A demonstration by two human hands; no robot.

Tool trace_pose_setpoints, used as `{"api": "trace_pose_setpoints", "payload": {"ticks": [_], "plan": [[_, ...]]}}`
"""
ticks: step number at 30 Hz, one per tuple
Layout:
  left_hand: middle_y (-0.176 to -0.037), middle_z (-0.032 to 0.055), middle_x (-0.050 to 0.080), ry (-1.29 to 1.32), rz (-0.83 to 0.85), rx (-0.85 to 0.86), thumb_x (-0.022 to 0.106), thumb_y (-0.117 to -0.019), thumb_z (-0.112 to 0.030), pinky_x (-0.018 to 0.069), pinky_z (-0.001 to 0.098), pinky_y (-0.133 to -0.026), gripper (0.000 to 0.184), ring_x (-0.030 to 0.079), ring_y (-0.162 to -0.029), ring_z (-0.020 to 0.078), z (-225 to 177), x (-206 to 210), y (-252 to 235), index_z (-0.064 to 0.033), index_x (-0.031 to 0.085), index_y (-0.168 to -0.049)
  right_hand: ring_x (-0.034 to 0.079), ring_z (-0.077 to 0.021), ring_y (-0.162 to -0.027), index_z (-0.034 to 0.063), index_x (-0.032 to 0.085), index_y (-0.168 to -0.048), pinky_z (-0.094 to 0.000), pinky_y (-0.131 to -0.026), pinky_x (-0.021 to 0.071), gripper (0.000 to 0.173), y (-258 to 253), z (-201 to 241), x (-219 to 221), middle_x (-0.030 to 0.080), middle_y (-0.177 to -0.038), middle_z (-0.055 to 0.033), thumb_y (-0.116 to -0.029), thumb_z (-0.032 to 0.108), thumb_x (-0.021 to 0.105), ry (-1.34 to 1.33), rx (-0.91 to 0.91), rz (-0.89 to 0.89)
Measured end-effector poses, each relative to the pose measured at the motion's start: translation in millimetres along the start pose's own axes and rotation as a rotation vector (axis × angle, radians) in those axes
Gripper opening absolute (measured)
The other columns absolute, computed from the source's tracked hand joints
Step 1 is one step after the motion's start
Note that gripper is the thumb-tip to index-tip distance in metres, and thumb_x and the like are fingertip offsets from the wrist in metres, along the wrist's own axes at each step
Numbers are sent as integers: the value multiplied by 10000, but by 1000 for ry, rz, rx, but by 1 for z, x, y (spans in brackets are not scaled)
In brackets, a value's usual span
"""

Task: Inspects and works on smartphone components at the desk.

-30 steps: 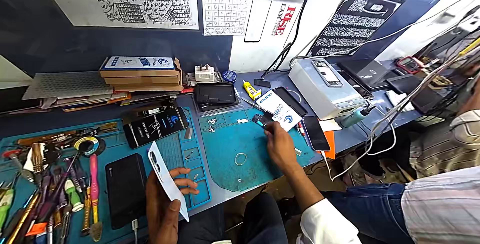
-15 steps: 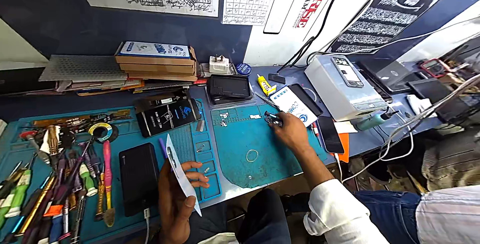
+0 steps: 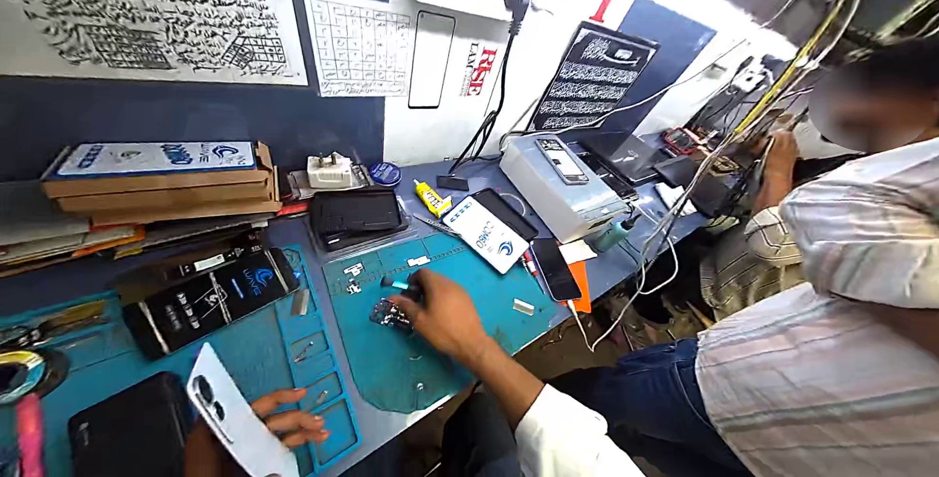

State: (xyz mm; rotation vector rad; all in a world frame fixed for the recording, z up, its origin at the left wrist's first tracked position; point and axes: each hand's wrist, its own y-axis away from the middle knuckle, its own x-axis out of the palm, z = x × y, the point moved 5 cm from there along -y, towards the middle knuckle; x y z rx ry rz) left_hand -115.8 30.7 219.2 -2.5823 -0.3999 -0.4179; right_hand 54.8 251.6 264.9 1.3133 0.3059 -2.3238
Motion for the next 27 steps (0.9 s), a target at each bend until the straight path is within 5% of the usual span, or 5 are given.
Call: {"api": "trace_pose_setpoints", "payload": {"ticks": [6,12,22,25,27], "plan": [[-1379,120,565,-42,-17,28,658,-975,-434,624,455,-832,749,704,-970,329,0,-1,2,-254,227,-1561,672,-350,-1012,64,640,-1219,-555,-846,547,247,-26,-66,-45,676,-1076,-172,-1018,183,561,37,181,-256],[-1360,138,555,-63,-36,36,658,-977,-429,627,470,-827,803,697,-978,344,-1,0,3,-219,168,-1577,653,-349,-985,92,710,-1080,-527,-786,549,185,-31,-79,-43,651,-1033,-156,-947,216,678,181,227,-407],[-1331,142,570,-110,-54,62,653,-974,-451,638,431,-800,778,702,-964,332,1,1,4,-231,197,-1566,637,-361,-1012,118,729,-1107,-532,-822,512,209,-44,-74,-23,674,-1029,-147,-960,252,664,297,147,-422],[-1311,149,577,-105,-82,57,666,-963,-457,639,424,-792,779,700,-966,338,1,3,4,-226,225,-1561,637,-326,-1001,103,720,-1161,-509,-839,521,251,-28,-61,-24,675,-1044,-131,-976,257,649,121,2,-453],[-1305,149,586,-109,-95,63,664,-961,-462,639,419,-795,784,702,-957,332,3,2,5,-227,224,-1566,675,-234,-914,105,710,-1197,-462,-807,569,355,-20,-49,-16,701,-1018,-78,-1014,388,597,-110,-80,-307]]}}
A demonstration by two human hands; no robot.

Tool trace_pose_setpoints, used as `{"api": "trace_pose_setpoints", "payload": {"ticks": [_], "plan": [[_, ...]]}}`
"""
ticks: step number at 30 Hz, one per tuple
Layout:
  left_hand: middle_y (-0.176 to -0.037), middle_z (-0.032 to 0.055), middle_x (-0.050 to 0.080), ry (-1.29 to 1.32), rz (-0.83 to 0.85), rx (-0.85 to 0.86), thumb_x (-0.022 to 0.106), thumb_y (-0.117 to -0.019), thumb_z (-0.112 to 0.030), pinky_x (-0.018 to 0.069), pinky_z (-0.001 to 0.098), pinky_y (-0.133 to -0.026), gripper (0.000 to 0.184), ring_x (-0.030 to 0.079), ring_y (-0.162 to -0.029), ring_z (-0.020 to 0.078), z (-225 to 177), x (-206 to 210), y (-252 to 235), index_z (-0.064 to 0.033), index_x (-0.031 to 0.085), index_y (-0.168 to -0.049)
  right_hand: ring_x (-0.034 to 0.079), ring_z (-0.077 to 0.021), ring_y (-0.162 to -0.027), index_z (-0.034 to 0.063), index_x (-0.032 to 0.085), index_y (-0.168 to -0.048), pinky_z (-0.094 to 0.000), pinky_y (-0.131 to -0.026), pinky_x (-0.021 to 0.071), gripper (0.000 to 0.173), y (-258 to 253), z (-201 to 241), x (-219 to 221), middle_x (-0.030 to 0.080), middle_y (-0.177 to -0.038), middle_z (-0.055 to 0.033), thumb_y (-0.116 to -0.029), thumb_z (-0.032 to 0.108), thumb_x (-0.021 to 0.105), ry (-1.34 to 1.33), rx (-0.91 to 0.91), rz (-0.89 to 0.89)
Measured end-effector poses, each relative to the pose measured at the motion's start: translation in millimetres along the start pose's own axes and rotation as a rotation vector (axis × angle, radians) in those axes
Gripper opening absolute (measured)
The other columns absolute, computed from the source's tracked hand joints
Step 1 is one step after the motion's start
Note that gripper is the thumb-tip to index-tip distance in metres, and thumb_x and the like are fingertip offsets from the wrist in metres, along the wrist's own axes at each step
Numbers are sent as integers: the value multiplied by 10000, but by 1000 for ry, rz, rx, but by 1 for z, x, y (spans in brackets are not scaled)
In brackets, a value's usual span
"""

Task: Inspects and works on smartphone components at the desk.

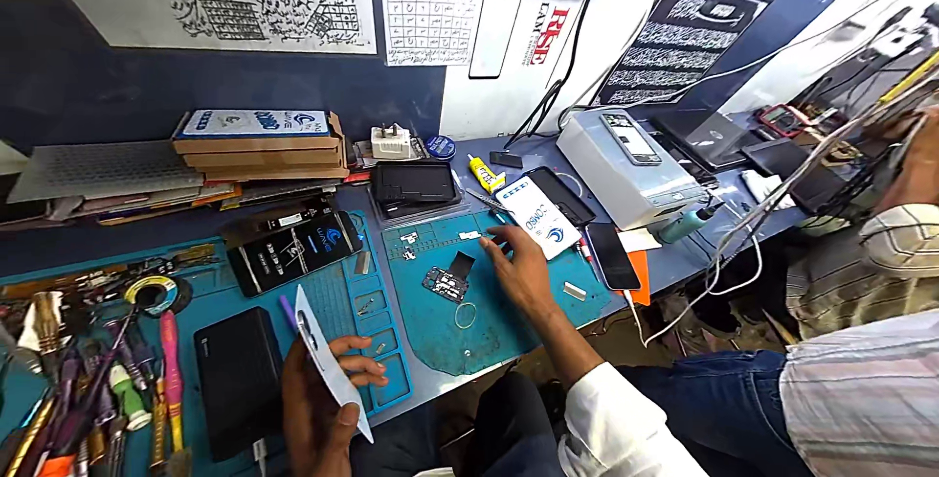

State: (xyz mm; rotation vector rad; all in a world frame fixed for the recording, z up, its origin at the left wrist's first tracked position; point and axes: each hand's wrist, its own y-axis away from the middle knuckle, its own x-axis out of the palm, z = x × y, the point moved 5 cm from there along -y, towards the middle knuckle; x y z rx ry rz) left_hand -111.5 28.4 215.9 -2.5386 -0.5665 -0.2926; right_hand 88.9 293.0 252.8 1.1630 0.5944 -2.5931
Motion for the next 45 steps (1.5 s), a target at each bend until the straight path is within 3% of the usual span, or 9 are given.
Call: {"api": "trace_pose_setpoints", "payload": {"ticks": [3,7,17,23,25,29,34,40,45], "plan": [[-1282,166,593,-8,-12,-20,673,-952,-479,637,439,-793,829,700,-947,345,1,-2,2,-206,199,-1575,682,-207,-922,132,707,-1218,-472,-827,579,471,9,15,21,703,-1056,-58,-933,506,692,-117,50,275],[-1312,156,581,-11,11,-18,657,-966,-480,638,437,-793,824,702,-953,336,-2,0,2,-192,192,-1582,660,-204,-811,126,734,-944,-467,-728,552,62,12,20,22,685,-880,-39,-893,156,714,-132,103,275],[-1339,131,574,8,60,16,661,-970,-458,635,420,-813,805,703,-974,318,0,1,-2,-243,196,-1591,689,-184,-675,31,609,-1160,-324,-564,559,214,-27,-24,-45,723,-948,-118,-1018,188,629,-671,554,50],[-1366,112,567,20,74,-15,669,-968,-437,633,432,-824,809,705,-984,320,-2,0,-3,-266,184,-1593,663,-343,-1086,84,657,-1293,-580,-909,540,436,-26,-33,-64,673,-1231,-151,-890,214,763,120,238,-83],[-1368,100,561,0,83,-15,661,-974,-439,633,427,-819,803,704,-981,308,-2,2,-3,-268,179,-1593,627,-377,-1131,83,649,-1306,-575,-922,535,488,-7,-15,-63,636,-1276,-181,-850,181,792,172,110,-145],[-1336,60,583,-100,138,-18,688,-956,-419,630,391,-831,837,706,-983,261,-5,7,-5,-289,167,-1599,707,-187,-920,114,655,-1264,-411,-766,612,355,39,40,-40,716,-1110,-50,-968,304,701,-287,63,131],[-1299,40,602,-345,132,-10,797,-857,-355,617,326,-837,997,688,-996,156,-4,13,2,-130,171,-1600,708,-161,-811,44,640,-1300,-359,-746,597,458,79,136,-11,738,-965,-81,-1017,403,610,-676,-63,668],[-1365,8,602,-411,82,-12,854,-796,-441,561,277,-983,1066,631,-1183,99,-7,16,1,-93,231,-1587,683,-108,-688,43,709,-1142,-287,-627,580,244,73,143,-17,721,-845,-47,-1049,216,564,-678,44,571],[-1228,30,699,-445,-18,-10,748,-896,-432,616,285,-880,734,703,-1049,122,-8,13,0,-65,485,-1475,707,-151,-686,5,695,-1099,-321,-615,623,144,67,105,-26,727,-854,-81,-1008,62,599,-790,120,403]]}}
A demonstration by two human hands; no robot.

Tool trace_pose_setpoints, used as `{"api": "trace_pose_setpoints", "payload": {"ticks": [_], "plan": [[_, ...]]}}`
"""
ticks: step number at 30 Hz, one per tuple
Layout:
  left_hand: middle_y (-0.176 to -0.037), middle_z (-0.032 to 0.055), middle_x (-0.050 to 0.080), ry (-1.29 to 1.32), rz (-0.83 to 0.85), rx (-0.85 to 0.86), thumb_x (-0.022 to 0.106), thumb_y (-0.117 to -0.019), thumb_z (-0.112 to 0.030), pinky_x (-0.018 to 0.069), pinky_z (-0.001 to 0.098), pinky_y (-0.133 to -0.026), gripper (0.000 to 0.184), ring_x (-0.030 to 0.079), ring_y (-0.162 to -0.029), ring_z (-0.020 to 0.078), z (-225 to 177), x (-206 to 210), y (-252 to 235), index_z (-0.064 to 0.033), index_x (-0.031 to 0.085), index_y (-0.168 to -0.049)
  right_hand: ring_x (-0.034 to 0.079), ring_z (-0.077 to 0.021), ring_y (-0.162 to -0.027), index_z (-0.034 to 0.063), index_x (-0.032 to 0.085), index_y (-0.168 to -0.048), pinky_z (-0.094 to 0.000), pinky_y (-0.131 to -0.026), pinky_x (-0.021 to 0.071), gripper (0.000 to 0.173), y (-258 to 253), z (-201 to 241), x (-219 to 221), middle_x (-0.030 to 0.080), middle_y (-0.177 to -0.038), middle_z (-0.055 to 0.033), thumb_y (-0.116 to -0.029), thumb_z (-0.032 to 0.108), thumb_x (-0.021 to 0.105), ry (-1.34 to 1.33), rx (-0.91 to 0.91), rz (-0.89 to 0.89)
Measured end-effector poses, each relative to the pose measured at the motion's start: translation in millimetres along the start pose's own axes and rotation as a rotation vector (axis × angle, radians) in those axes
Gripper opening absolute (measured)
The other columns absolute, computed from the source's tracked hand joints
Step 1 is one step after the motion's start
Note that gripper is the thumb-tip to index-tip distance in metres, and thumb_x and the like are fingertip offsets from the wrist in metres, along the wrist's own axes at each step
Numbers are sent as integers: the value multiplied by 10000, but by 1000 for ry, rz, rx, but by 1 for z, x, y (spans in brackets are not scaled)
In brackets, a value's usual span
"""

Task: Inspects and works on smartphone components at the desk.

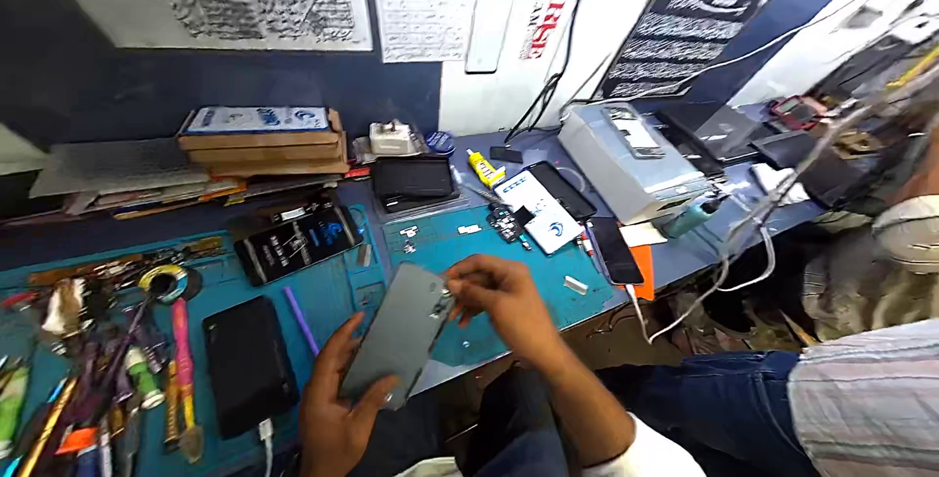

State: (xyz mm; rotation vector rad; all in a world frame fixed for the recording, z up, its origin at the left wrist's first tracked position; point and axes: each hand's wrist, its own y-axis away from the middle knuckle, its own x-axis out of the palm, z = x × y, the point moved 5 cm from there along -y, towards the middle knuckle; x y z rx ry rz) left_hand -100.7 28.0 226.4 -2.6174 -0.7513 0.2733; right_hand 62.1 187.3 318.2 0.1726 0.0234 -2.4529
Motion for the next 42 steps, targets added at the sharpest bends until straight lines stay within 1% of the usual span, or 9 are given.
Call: {"api": "trace_pose_setpoints", "payload": {"ticks": [2,4,9,15,23,29,34,37,42], "plan": [[-1136,27,739,99,-17,-44,721,-943,-329,637,265,-731,481,735,-898,122,2,-3,-1,-67,622,-1334,713,-167,-685,-4,696,-1118,-321,-611,625,159,2,-9,-11,734,-867,-102,-1008,58,600,-91,13,-59],[-966,18,754,163,-33,-70,695,-972,-283,589,224,-544,319,693,-666,93,4,-3,-2,-85,688,-1222,718,-180,-680,-8,700,-1121,-319,-610,627,160,3,-18,-19,741,-877,-126,-1005,46,603,-158,32,-111],[-841,29,737,164,-45,-121,634,-1004,-201,540,208,-464,250,629,-537,85,4,-5,-2,-72,697,-1208,729,-195,-695,-3,710,-1121,-315,-626,630,202,18,-37,-19,740,-897,-171,-1046,79,542,-269,60,-165],[-876,59,739,165,-31,-155,609,-1008,-140,517,205,-431,291,609,-517,91,5,-5,-4,-39,672,-1273,739,-214,-724,-22,710,-1130,-331,-650,637,214,32,-51,-21,740,-907,-190,-1047,59,530,-327,101,-223],[-774,54,704,127,-17,-175,601,-1004,-143,494,207,-404,310,581,-483,99,5,-4,-3,-51,670,-1293,736,-224,-710,-11,718,-1126,-347,-652,641,175,50,-66,-20,741,-877,-171,-1004,21,596,-274,95,-313],[-834,89,724,239,37,-120,553,-1044,-173,603,271,-539,374,686,-597,164,7,-4,-5,-50,567,-1397,728,-190,-702,-19,716,-1107,-322,-658,636,163,63,-70,-36,743,-894,-150,-999,10,598,-454,136,-526],[-894,119,736,203,71,-77,539,-1054,-184,603,272,-565,387,693,-630,177,6,-2,-3,-22,540,-1405,744,-183,-806,13,645,-1237,-326,-727,640,233,60,-32,-78,739,-975,-125,-1019,30,565,-514,-1,-706],[-892,98,740,144,86,-29,564,-1042,-181,595,260,-571,373,685,-635,163,3,2,-2,-19,569,-1378,755,-222,-858,21,614,-1261,-352,-759,647,248,47,-26,-89,732,-1025,-136,-1016,23,571,-482,-54,-719],[-864,97,735,120,92,-15,573,-1036,-176,602,274,-569,350,683,-626,174,4,2,0,-20,601,-1348,751,-215,-796,-6,635,-1220,-336,-728,641,228,23,-58,-78,733,-968,-158,-996,8,595,-523,113,-693]]}}
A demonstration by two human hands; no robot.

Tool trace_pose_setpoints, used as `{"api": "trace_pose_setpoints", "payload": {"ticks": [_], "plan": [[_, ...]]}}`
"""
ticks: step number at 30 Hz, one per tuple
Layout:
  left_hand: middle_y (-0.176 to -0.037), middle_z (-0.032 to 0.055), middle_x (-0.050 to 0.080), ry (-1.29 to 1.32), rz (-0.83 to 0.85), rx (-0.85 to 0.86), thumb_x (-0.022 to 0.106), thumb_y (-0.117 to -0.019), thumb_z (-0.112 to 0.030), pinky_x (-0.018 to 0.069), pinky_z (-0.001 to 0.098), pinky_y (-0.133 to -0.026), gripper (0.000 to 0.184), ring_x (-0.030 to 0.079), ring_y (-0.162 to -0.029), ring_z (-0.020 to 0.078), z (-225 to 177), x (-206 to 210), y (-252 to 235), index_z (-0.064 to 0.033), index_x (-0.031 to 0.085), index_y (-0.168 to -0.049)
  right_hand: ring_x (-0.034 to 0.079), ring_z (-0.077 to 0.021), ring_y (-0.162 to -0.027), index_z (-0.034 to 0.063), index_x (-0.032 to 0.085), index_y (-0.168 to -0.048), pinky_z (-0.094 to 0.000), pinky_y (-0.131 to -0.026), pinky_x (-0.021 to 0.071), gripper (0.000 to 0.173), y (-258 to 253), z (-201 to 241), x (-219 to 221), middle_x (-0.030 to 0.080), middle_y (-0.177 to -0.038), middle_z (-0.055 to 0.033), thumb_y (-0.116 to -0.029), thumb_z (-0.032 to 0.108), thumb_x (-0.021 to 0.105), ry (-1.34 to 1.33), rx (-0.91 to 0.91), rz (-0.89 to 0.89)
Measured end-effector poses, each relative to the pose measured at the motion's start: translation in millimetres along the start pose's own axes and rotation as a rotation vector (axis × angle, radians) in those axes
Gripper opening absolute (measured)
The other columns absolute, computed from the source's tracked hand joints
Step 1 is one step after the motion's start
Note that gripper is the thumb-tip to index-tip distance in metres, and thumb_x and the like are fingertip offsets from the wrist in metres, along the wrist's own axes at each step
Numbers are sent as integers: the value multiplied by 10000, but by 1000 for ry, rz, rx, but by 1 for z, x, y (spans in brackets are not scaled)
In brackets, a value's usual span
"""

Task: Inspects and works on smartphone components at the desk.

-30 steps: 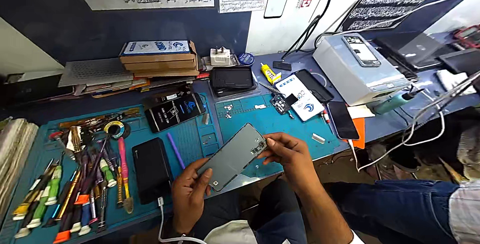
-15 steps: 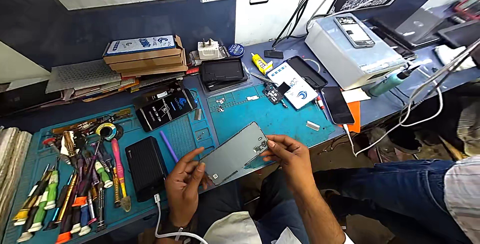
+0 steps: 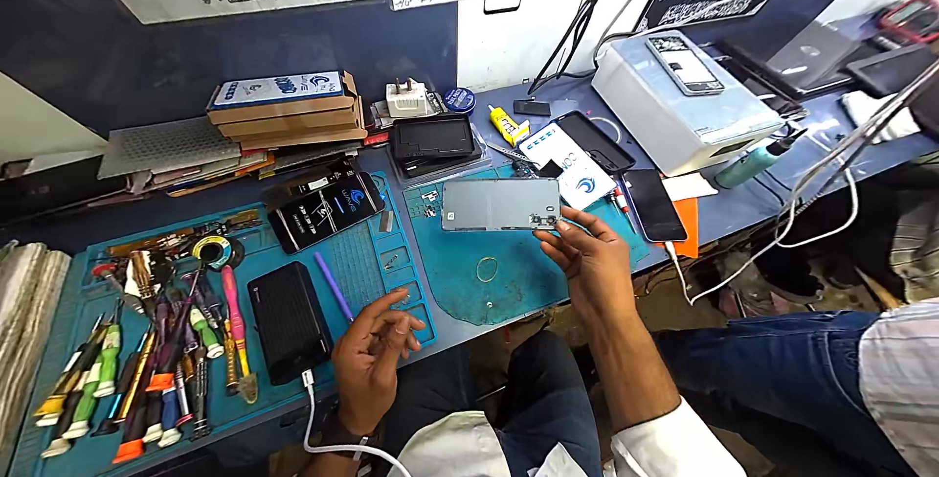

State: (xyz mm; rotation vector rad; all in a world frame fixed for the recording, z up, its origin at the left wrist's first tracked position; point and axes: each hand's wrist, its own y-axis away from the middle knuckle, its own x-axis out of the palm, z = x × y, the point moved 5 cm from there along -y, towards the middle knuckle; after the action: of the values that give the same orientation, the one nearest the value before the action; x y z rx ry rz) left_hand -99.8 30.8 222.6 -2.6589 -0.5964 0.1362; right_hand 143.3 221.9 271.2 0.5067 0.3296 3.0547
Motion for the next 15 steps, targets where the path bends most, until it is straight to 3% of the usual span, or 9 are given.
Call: {"api": "trace_pose_setpoints", "payload": {"ticks": [6,12,15], "plan": [[-860,103,735,-2,-6,-4,568,-1039,-176,595,273,-555,339,682,-625,175,1,0,0,-22,610,-1339,736,-217,-733,-13,669,-1169,-345,-670,640,195,-17,-17,4,723,-971,-152,-988,11,600,194,109,46],[-874,93,742,-19,-9,-2,565,-1042,-195,597,272,-566,338,686,-633,167,2,1,0,-24,613,-1330,731,-203,-726,-6,663,-1161,-336,-673,636,177,-25,-31,7,716,-944,-138,-1003,21,587,254,171,61],[-874,96,742,-12,-14,-6,573,-1038,-186,600,274,-562,332,687,-633,172,1,1,0,-26,619,-1325,741,-208,-775,-13,640,-1214,-334,-711,639,226,-33,-36,15,714,-1007,-157,-993,10,603,251,146,39]]}}
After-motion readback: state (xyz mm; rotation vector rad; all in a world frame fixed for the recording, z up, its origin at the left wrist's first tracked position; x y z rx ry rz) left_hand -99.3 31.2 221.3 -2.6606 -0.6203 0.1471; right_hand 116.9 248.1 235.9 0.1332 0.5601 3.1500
